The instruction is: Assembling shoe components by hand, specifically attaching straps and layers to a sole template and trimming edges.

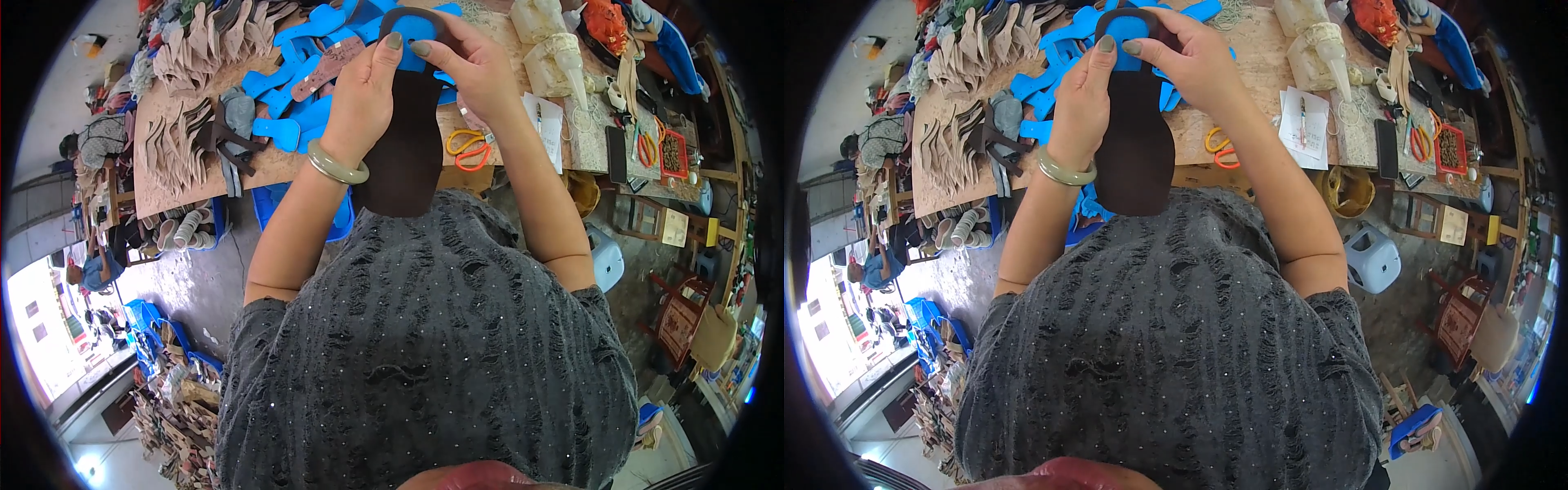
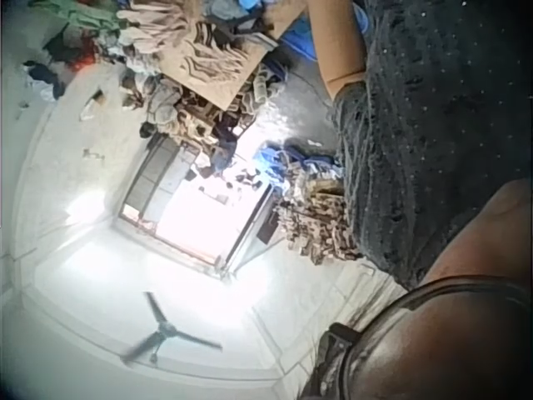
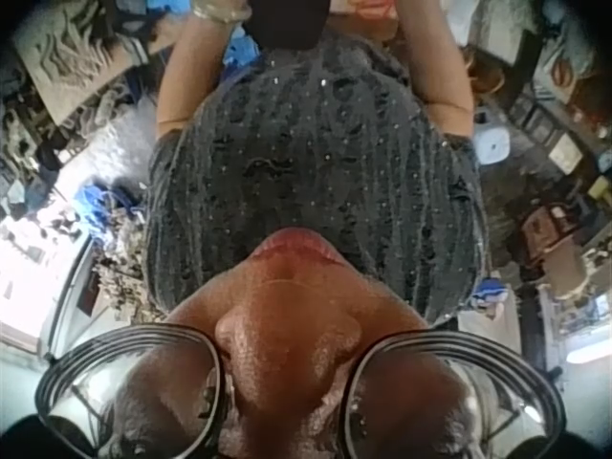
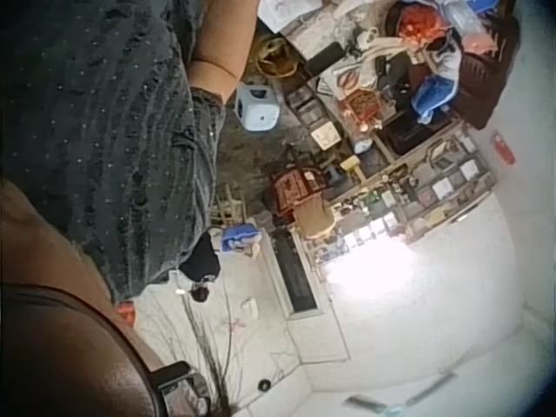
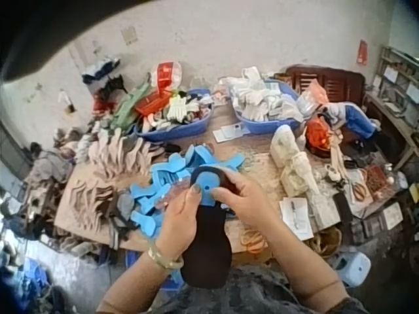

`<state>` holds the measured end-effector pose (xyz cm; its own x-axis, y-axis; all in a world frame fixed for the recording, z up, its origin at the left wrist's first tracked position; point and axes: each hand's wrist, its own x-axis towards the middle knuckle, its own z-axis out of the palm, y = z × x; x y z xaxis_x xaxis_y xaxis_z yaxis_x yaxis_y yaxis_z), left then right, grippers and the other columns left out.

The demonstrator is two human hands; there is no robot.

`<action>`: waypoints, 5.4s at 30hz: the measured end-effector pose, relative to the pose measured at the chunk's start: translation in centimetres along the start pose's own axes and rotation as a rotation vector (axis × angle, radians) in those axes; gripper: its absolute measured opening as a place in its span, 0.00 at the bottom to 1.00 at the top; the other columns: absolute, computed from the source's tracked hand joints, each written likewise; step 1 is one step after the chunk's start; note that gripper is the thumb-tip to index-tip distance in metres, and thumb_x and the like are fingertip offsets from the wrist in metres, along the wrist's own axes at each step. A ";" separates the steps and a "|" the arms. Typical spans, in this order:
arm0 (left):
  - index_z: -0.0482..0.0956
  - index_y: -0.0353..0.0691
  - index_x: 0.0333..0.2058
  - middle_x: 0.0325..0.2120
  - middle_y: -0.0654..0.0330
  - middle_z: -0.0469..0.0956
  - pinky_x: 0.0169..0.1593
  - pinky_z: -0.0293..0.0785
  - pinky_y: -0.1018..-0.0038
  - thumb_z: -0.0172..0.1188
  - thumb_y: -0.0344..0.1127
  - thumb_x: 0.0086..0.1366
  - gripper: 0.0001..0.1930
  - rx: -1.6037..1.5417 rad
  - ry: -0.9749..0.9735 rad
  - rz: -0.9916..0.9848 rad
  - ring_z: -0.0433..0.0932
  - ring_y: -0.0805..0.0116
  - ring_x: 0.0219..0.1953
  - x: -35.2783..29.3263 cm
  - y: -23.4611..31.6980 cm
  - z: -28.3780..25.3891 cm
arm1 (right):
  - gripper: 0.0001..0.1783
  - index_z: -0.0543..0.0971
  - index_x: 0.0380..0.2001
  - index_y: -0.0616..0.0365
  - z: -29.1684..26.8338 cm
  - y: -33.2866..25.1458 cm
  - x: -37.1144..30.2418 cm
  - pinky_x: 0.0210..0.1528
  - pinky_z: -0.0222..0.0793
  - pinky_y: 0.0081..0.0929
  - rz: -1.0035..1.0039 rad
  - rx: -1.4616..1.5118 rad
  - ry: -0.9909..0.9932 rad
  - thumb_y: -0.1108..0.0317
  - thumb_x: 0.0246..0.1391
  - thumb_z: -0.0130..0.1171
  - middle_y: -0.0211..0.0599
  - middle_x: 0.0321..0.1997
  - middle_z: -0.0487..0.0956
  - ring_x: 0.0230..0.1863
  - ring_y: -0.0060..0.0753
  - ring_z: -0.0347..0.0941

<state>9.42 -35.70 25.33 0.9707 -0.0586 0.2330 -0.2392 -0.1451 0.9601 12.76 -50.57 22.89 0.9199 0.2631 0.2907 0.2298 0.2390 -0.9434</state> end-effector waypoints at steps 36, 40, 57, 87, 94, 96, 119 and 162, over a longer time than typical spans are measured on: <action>0.67 0.31 0.50 0.43 0.49 0.76 0.50 0.74 0.64 0.51 0.33 0.65 0.17 -0.946 -0.060 -0.426 0.76 0.58 0.46 -2.7 1.4 -2.4 | 0.16 0.79 0.39 0.55 -1.2 -1.7 -5.7 0.38 0.73 0.28 -0.794 -0.712 -0.209 0.75 0.42 0.59 0.37 0.39 0.76 0.38 0.38 0.75; 0.68 0.31 0.50 0.42 0.49 0.76 0.50 0.75 0.64 0.51 0.32 0.64 0.17 -0.832 -0.072 -0.338 0.77 0.59 0.45 -2.9 1.8 -1.5 | 0.11 0.78 0.41 0.60 0.3 -2.0 -6.3 0.41 0.70 0.21 -0.111 -0.376 0.141 0.71 0.53 0.58 0.38 0.38 0.77 0.35 0.30 0.75; 0.67 0.30 0.50 0.38 0.47 0.77 0.46 0.75 0.68 0.45 0.29 0.66 0.15 -0.584 0.106 0.011 0.78 0.59 0.41 -3.7 0.5 1.6 | 0.06 0.81 0.31 0.60 3.3 -1.4 -5.9 0.32 0.69 0.23 -0.362 -0.637 0.275 0.73 0.47 0.61 0.36 0.28 0.78 0.29 0.32 0.75; 0.69 0.29 0.47 0.39 0.49 0.78 0.50 0.75 0.64 0.51 0.34 0.65 0.16 -0.758 -0.067 -0.044 0.77 0.58 0.46 -2.5 1.5 0.4 | 0.21 0.73 0.48 0.63 1.4 -2.2 -4.9 0.48 0.70 0.23 0.586 0.701 -0.090 0.57 0.60 0.51 0.36 0.47 0.77 0.46 0.24 0.73; 0.68 0.28 0.49 0.39 0.48 0.79 0.56 0.68 0.62 0.47 0.32 0.65 0.16 -0.569 -0.149 -0.012 0.72 0.53 0.52 -2.2 1.6 0.2 | 0.21 0.74 0.48 0.63 1.0 -1.9 -5.5 0.45 0.72 0.24 0.622 0.690 -0.095 0.56 0.60 0.51 0.34 0.45 0.77 0.42 0.26 0.75; 0.69 0.26 0.48 0.38 0.48 0.79 0.53 0.71 0.63 0.47 0.31 0.65 0.16 -0.543 -0.133 -0.028 0.75 0.55 0.49 -2.2 1.6 0.5 | 0.19 0.76 0.44 0.61 0.7 -1.1 -5.6 0.40 0.72 0.25 0.543 0.453 -0.118 0.56 0.61 0.51 0.33 0.41 0.80 0.38 0.26 0.76; 0.72 0.27 0.46 0.38 0.47 0.79 0.50 0.73 0.66 0.48 0.34 0.64 0.17 -0.530 -0.102 -0.074 0.77 0.58 0.46 -2.0 0.9 1.7 | 0.14 0.79 0.38 0.64 0.5 -1.3 -7.1 0.38 0.65 0.16 0.358 0.089 -0.057 0.63 0.56 0.57 0.23 0.30 0.76 0.35 0.14 0.68; 0.69 0.31 0.49 0.46 0.53 0.75 0.54 0.69 0.69 0.50 0.30 0.65 0.15 -0.591 0.039 -0.113 0.75 0.65 0.47 -2.9 -1.3 2.5 | 0.17 0.76 0.46 0.66 1.8 -0.7 -4.7 0.40 0.70 0.24 0.083 -0.102 0.228 0.73 0.51 0.58 0.35 0.36 0.78 0.37 0.27 0.74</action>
<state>6.88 -37.78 23.07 0.9922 -0.0367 0.1190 -0.0922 0.4255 0.9003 7.74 -50.27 22.47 0.9821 0.0574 0.1796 0.1713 0.1266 -0.9771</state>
